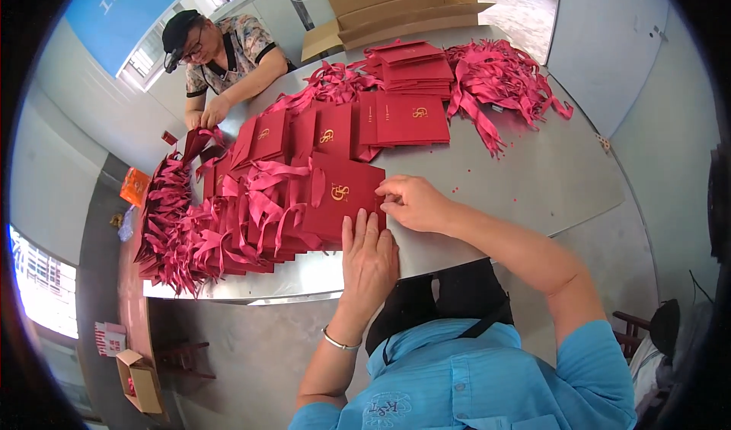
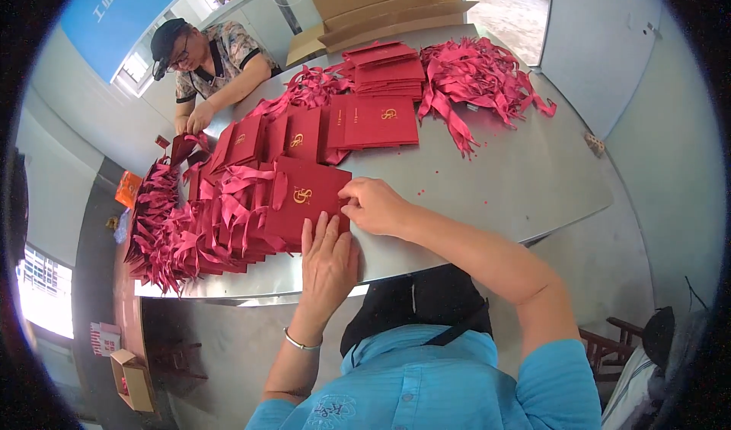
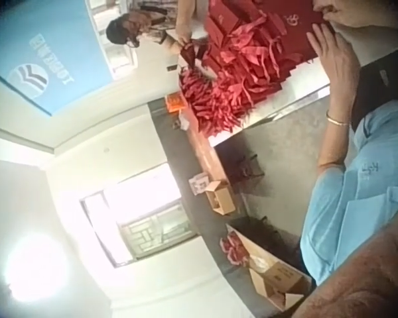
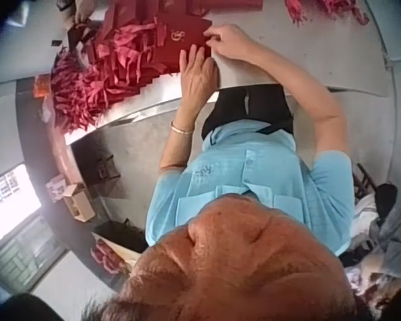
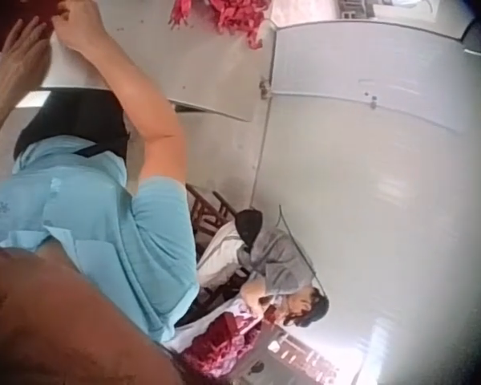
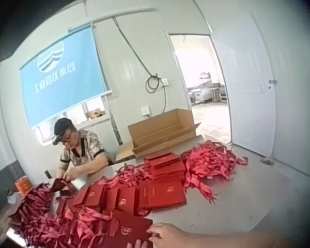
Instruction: The person attaches ribbon handles to red gift bags by threading the ribbon through the bag openings and folds the bags by hand.
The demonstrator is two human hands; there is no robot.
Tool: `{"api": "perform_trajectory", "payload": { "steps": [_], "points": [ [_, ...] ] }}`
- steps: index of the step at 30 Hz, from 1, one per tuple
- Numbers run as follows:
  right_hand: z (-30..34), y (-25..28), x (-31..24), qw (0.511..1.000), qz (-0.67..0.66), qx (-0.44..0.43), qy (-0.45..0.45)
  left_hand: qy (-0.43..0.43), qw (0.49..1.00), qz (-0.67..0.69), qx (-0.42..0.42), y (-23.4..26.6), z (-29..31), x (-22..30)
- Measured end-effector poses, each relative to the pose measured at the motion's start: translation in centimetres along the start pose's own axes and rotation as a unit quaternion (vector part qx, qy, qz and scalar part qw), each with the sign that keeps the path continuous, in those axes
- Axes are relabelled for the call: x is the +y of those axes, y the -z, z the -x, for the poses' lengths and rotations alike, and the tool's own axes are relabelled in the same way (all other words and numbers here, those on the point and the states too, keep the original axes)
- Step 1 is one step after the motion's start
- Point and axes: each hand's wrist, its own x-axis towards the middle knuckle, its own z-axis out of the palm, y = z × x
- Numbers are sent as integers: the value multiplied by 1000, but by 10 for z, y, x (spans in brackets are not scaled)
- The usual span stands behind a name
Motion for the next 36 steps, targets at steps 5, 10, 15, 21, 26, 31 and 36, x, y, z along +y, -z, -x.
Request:
{"api": "perform_trajectory", "payload": {
  "steps": [5, 10, 15, 21, 26, 31, 36],
  "points": [
    [-1, 1, 4, 1000, -15, -16, -8, -15, 1000, -4, -1, 5, -9, -3],
    [2, 4, 7, 1000, -19, -6, 10, -39, 999, -4, -8, 1, -16, 12],
    [6, 17, 9, 996, -70, -40, -43, -61, 998, -16, -24, -12, -29, 19],
    [6, 62, 15, 991, -28, -1, -129, -65, 985, -82, -135, -27, -53, 24],
    [-16, 83, 64, 965, 214, 145, 42, -113, 979, -112, -126, -49, -87, 33],
    [-38, 90, 56, 913, 364, 183, 23, -79, 980, -111, -148, -59, -104, 36],
    [-62, 98, 65, 916, 305, 253, 60, -50, 990, -92, -97, -74, -101, 37]
  ]
}}
